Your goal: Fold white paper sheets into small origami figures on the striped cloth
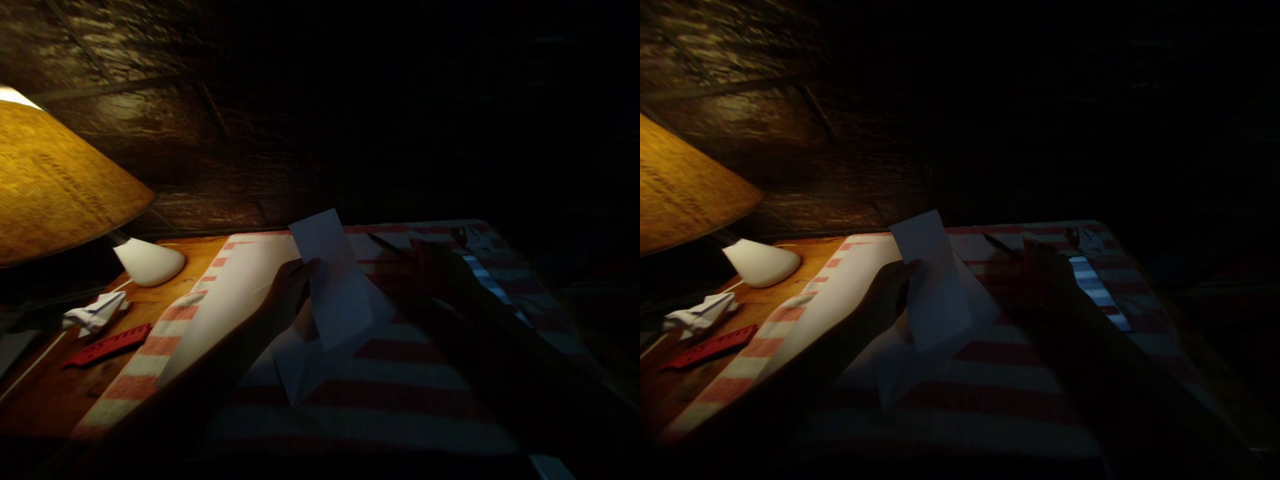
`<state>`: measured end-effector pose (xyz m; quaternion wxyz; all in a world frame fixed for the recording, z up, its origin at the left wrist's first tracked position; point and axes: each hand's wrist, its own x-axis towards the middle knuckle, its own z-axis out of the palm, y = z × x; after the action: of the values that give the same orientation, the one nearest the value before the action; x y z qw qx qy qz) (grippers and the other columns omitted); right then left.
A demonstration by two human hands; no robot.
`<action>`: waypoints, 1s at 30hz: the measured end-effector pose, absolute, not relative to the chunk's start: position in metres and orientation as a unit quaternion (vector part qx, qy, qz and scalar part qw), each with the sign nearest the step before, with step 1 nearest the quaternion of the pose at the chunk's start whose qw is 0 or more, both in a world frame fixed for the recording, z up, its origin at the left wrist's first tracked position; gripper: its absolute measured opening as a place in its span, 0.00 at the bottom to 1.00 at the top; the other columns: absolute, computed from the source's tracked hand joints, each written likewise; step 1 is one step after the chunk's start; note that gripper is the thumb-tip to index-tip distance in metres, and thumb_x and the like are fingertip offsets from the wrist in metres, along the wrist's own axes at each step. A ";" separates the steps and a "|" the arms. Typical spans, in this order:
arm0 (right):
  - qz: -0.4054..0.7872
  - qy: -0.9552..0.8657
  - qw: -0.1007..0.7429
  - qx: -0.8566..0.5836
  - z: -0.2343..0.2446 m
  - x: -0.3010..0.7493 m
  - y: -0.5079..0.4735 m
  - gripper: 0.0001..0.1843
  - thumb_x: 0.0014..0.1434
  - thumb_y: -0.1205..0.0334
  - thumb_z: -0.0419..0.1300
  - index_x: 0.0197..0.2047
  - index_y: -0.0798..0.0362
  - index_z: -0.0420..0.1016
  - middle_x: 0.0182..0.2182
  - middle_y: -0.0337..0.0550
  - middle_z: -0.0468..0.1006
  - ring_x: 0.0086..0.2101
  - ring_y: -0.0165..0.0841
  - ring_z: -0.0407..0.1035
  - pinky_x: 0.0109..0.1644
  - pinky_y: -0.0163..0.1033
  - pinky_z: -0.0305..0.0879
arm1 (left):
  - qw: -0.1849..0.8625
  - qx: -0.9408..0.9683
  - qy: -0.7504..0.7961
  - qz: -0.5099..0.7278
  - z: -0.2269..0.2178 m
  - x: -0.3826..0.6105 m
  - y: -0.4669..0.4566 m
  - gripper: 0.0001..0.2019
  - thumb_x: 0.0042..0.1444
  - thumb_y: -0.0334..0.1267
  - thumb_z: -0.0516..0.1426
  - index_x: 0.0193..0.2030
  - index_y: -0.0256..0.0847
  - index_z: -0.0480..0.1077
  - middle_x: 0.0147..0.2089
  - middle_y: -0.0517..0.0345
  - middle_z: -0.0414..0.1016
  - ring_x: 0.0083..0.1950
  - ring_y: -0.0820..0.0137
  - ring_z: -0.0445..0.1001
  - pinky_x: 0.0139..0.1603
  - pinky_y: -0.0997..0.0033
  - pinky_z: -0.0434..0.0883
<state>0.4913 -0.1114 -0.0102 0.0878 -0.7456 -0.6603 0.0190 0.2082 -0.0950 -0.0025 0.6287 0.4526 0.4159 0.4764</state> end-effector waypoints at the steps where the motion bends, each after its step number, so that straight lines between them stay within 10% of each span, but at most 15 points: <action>1: 0.024 -0.657 0.099 -0.747 -0.009 0.491 -0.112 0.28 0.62 0.39 0.59 0.50 0.57 0.73 0.38 0.61 0.81 0.35 0.49 0.76 0.34 0.43 0.61 | 0.632 0.450 0.418 0.472 0.000 0.208 -0.097 0.17 0.47 0.46 0.71 0.35 0.34 0.78 0.31 0.53 0.81 0.30 0.67 0.79 0.35 0.69 0.76; 6: 0.066 -0.663 0.288 -0.688 0.000 0.478 -0.114 0.14 0.64 0.53 0.58 0.41 0.56 0.75 0.38 0.57 0.81 0.37 0.43 0.74 0.38 0.42 0.63 | 0.646 0.473 0.419 0.428 -0.002 0.210 -0.101 0.18 0.48 0.48 0.70 0.34 0.33 0.78 0.31 0.53 0.81 0.32 0.68 0.79 0.36 0.70 0.75; 13: 0.576 -0.501 0.434 -0.478 -0.006 0.427 -0.134 0.16 0.55 0.49 0.69 0.35 0.51 0.74 0.29 0.40 0.77 0.28 0.32 0.70 0.31 0.37 0.64 | 0.607 0.528 0.438 0.401 -0.014 0.211 -0.099 0.20 0.48 0.52 0.70 0.31 0.33 0.78 0.29 0.53 0.81 0.30 0.69 0.78 0.33 0.71 0.74; 30: 0.524 -0.488 0.499 -0.488 -0.025 0.428 -0.133 0.10 0.55 0.62 0.61 0.35 0.52 0.84 0.24 0.40 0.77 0.21 0.28 0.66 0.24 0.34 0.57 | 0.639 0.527 0.363 0.426 -0.012 0.212 -0.098 0.11 0.49 0.35 0.63 0.41 0.39 0.80 0.39 0.55 0.79 0.36 0.70 0.77 0.33 0.76 0.72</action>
<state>0.4281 -0.1326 -0.0252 0.4992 -0.4884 -0.4878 0.5238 0.2116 -0.0983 -0.0122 0.6393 0.5273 0.3627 0.4263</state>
